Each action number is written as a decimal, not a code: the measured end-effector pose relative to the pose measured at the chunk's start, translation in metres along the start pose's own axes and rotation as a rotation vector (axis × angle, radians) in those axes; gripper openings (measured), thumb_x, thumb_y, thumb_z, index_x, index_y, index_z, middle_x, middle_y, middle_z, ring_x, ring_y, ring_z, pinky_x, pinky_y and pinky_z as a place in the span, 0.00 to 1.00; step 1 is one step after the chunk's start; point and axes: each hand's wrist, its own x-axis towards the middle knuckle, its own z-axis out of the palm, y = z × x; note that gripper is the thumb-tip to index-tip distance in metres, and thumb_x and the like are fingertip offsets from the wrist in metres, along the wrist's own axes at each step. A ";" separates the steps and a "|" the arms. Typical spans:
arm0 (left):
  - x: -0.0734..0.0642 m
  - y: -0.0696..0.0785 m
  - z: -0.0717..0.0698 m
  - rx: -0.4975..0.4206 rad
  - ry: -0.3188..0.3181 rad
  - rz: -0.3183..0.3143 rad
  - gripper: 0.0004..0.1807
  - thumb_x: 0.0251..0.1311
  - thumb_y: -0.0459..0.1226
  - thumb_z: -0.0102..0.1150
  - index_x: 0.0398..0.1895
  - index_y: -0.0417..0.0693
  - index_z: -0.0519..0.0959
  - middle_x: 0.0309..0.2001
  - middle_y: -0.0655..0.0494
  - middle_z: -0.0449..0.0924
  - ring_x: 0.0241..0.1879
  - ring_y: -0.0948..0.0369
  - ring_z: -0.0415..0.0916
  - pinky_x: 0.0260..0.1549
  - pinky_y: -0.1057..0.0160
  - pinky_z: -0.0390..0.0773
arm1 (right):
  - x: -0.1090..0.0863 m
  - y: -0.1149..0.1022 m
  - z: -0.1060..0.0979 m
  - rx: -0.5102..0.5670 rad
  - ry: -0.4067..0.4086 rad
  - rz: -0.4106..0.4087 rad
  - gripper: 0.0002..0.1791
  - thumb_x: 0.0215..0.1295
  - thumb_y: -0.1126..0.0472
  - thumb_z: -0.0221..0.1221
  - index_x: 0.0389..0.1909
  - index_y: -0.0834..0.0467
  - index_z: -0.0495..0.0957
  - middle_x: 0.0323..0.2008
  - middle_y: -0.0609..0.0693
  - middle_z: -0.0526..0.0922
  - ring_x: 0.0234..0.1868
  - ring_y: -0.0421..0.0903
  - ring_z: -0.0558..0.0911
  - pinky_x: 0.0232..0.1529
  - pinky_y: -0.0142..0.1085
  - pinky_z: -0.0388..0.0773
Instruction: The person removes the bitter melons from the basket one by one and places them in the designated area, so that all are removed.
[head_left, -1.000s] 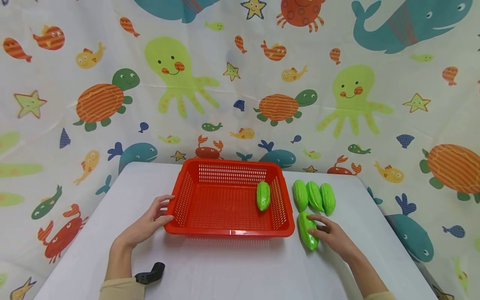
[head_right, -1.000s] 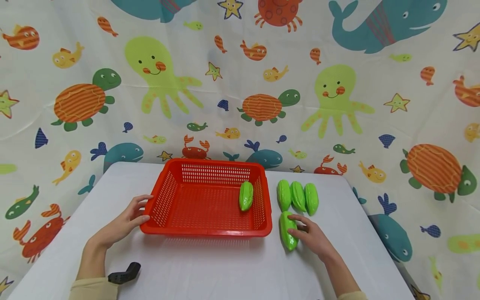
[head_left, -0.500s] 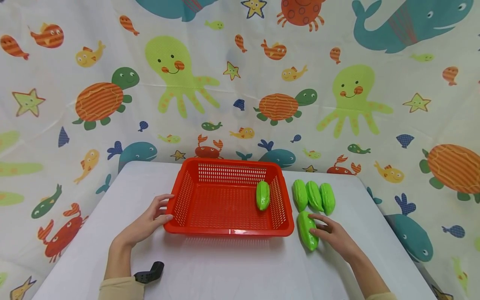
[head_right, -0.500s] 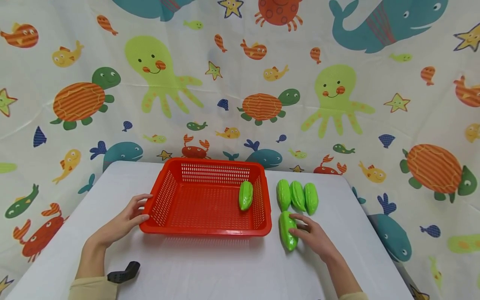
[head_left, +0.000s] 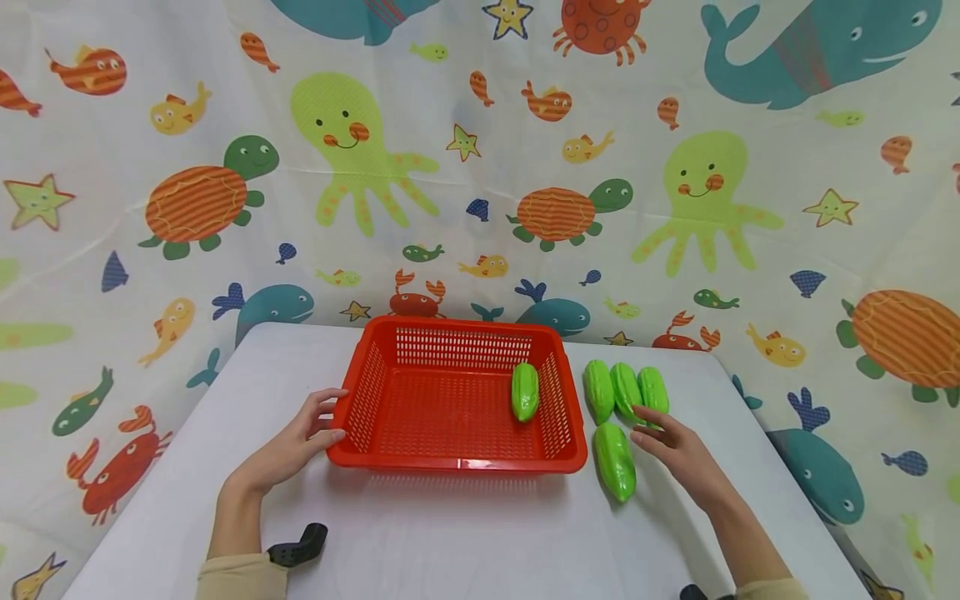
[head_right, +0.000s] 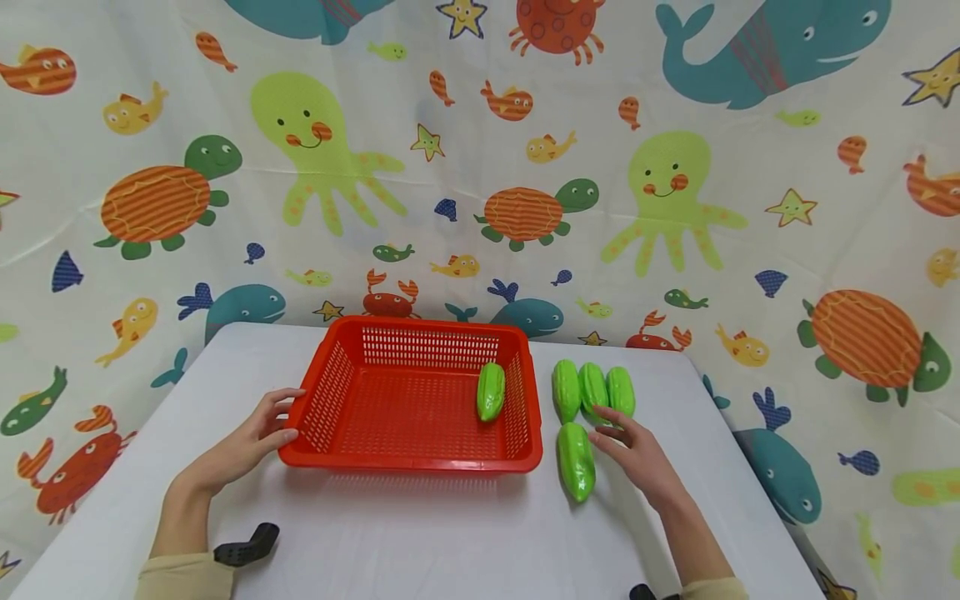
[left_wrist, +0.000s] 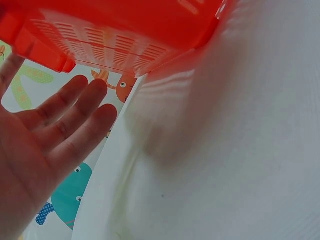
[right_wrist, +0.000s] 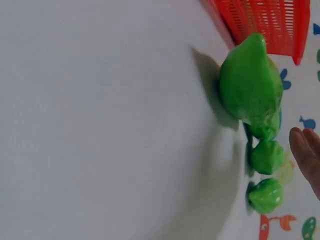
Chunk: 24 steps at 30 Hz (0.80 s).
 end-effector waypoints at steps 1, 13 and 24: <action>0.000 0.000 0.000 -0.002 -0.001 0.000 0.39 0.64 0.46 0.60 0.73 0.62 0.50 0.70 0.42 0.53 0.64 0.40 0.62 0.53 0.42 0.76 | 0.000 -0.001 -0.001 0.002 0.002 -0.011 0.38 0.69 0.44 0.57 0.73 0.57 0.59 0.70 0.61 0.63 0.68 0.60 0.67 0.62 0.56 0.68; 0.000 -0.001 0.000 0.001 -0.004 0.008 0.39 0.64 0.46 0.60 0.73 0.62 0.50 0.70 0.41 0.53 0.64 0.40 0.63 0.52 0.42 0.76 | -0.001 -0.022 -0.003 0.025 0.047 -0.039 0.41 0.69 0.41 0.55 0.75 0.56 0.54 0.72 0.58 0.59 0.69 0.57 0.65 0.63 0.54 0.68; -0.001 0.000 0.000 0.007 -0.002 0.000 0.39 0.64 0.47 0.60 0.73 0.62 0.50 0.71 0.41 0.52 0.64 0.40 0.62 0.52 0.42 0.76 | -0.002 -0.053 -0.001 0.021 0.066 -0.047 0.43 0.67 0.39 0.56 0.76 0.53 0.53 0.73 0.56 0.59 0.70 0.58 0.64 0.64 0.60 0.63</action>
